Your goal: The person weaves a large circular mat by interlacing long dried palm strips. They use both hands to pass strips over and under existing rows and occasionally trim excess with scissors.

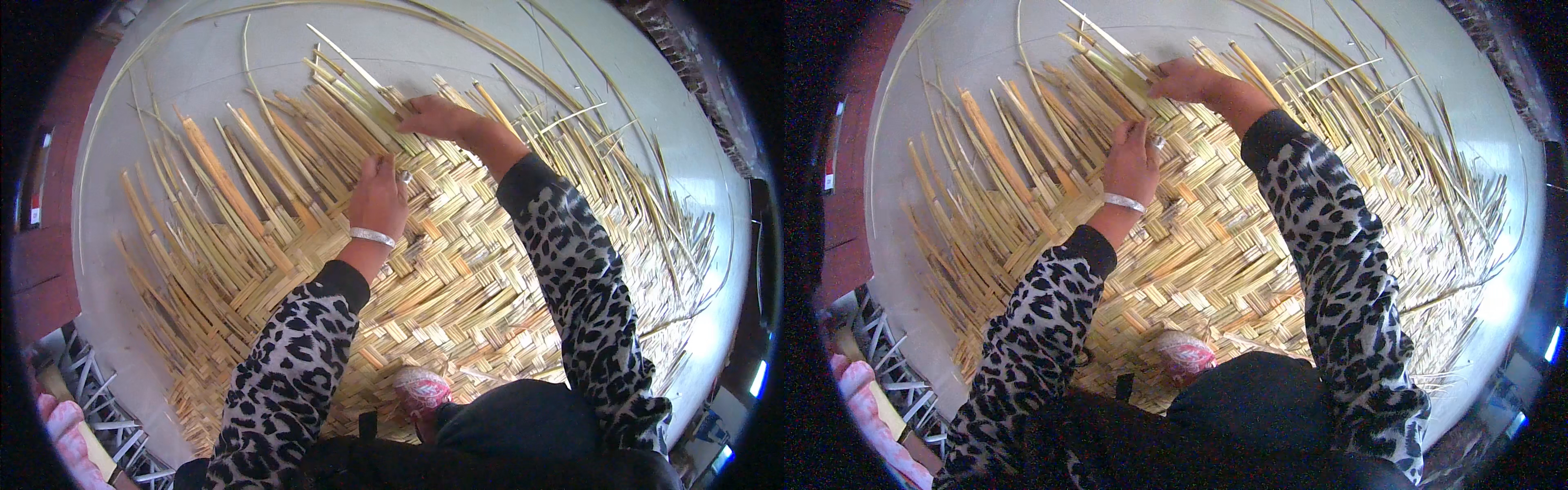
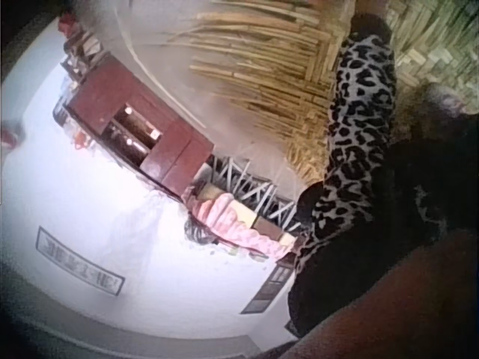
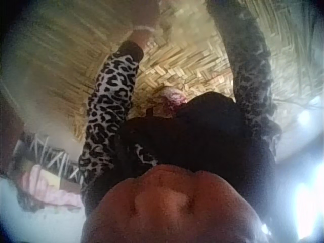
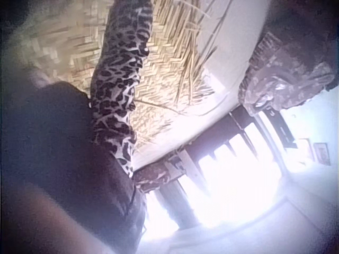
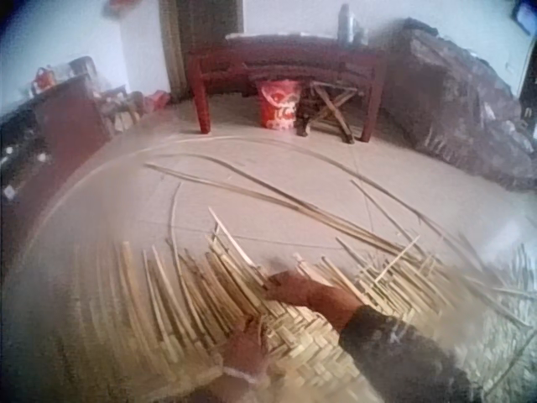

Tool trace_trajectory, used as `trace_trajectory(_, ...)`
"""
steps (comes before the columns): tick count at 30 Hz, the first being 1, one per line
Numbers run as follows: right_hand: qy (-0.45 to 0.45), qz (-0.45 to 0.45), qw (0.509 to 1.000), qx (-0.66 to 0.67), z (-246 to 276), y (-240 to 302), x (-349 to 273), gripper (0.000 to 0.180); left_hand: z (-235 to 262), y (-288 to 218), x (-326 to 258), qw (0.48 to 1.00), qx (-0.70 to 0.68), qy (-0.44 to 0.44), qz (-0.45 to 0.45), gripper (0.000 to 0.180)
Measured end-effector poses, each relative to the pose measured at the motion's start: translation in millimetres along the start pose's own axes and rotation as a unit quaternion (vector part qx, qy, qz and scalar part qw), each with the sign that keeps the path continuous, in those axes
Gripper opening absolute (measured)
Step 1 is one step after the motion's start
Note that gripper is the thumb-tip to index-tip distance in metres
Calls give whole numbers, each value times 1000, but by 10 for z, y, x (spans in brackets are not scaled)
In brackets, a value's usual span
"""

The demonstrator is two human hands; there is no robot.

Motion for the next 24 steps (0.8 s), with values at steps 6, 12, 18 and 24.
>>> trace_trajectory(6,-14,-49,986,-160,-10,15,11,47,62,-50,-182,979,193,-47,-46,45)
trace_trajectory(12,-32,-17,979,-201,-98,151,-151,48,-97,-54,-165,957,276,-25,-90,37)
trace_trajectory(18,-246,204,896,-308,-299,611,-824,53,7,-101,-273,963,231,-25,-140,40)
trace_trajectory(24,-111,198,916,-330,-1086,334,-996,52,380,201,-1410,978,155,27,-137,51)
Point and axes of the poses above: each hand's wrist, its own x-axis towards the middle knuckle, its own z-axis out of the back of the hand, y = z × x, the point moved 10 cm from there along x, towards the middle knuckle, and after that the axes turned 14 degrees about x, right-handed, at the moved point
